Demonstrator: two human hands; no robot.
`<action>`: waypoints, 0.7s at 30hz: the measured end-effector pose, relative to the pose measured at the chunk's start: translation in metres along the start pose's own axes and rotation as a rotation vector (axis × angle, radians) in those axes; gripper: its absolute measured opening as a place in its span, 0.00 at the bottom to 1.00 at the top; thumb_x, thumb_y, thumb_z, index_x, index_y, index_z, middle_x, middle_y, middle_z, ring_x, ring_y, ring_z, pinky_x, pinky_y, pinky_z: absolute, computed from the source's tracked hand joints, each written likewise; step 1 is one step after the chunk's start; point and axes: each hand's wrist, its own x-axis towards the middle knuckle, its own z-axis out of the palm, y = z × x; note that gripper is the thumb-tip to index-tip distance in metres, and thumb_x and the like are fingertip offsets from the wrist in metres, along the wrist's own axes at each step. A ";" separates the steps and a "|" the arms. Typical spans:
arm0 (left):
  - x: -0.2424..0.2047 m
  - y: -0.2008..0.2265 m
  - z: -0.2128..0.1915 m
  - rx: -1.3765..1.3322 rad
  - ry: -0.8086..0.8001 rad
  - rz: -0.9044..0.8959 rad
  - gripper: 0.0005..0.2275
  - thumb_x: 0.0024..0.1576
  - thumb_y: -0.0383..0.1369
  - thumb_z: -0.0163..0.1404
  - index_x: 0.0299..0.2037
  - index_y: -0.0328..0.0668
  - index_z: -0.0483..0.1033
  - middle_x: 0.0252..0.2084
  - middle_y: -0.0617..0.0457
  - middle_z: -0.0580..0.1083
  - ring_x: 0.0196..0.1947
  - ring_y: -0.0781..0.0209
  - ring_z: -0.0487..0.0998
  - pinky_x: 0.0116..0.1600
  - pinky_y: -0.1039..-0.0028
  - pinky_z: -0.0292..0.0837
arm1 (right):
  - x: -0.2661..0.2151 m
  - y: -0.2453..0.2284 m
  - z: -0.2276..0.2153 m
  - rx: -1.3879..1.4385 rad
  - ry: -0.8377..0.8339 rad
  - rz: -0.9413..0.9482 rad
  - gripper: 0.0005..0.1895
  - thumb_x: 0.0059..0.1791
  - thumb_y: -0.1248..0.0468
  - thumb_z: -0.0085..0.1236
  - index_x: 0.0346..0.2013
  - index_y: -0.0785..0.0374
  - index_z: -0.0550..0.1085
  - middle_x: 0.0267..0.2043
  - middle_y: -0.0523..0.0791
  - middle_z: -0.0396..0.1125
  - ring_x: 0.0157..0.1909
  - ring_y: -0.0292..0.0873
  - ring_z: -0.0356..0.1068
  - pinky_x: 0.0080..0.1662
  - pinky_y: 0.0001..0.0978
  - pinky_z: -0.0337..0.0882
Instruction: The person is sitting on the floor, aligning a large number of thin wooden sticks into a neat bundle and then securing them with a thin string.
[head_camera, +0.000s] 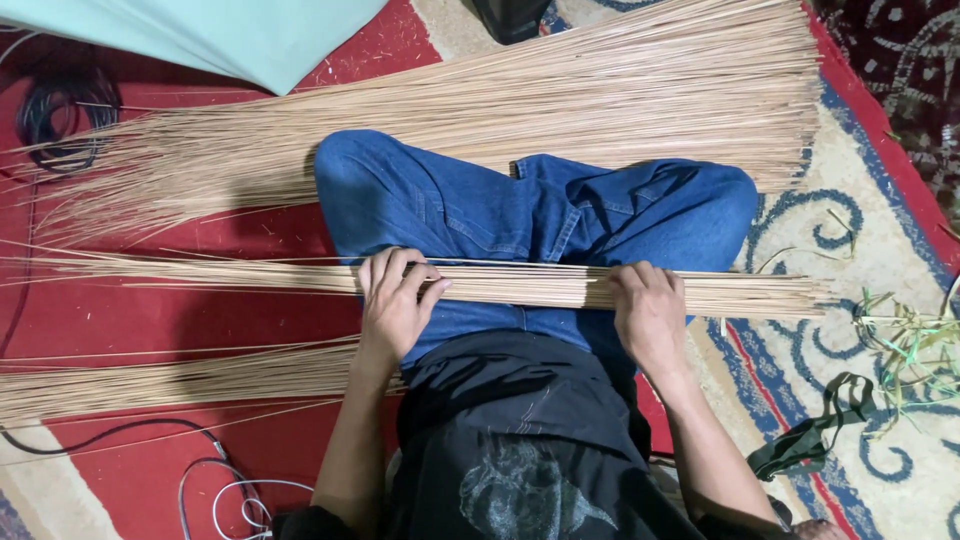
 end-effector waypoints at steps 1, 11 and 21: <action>-0.002 -0.007 -0.003 0.000 0.000 -0.002 0.10 0.61 0.45 0.56 0.36 0.51 0.76 0.44 0.57 0.69 0.56 0.52 0.70 0.63 0.57 0.58 | 0.001 0.007 -0.002 0.000 -0.001 -0.002 0.04 0.54 0.55 0.58 0.40 0.48 0.77 0.35 0.37 0.68 0.45 0.42 0.72 0.57 0.38 0.65; -0.011 -0.041 -0.055 -0.035 0.036 -0.087 0.09 0.69 0.36 0.47 0.48 0.45 0.80 0.40 0.48 0.75 0.44 0.49 0.78 0.54 0.62 0.68 | 0.009 0.028 -0.051 0.118 0.005 0.094 0.04 0.59 0.61 0.55 0.46 0.54 0.77 0.37 0.43 0.70 0.45 0.49 0.74 0.55 0.44 0.67; 0.021 0.015 -0.051 -0.403 -0.027 -0.093 0.07 0.65 0.30 0.50 0.45 0.48 0.83 0.36 0.52 0.77 0.35 0.50 0.80 0.45 0.67 0.74 | 0.016 -0.028 -0.036 0.392 -0.031 -0.109 0.06 0.55 0.59 0.57 0.36 0.53 0.78 0.26 0.43 0.66 0.34 0.51 0.73 0.42 0.39 0.73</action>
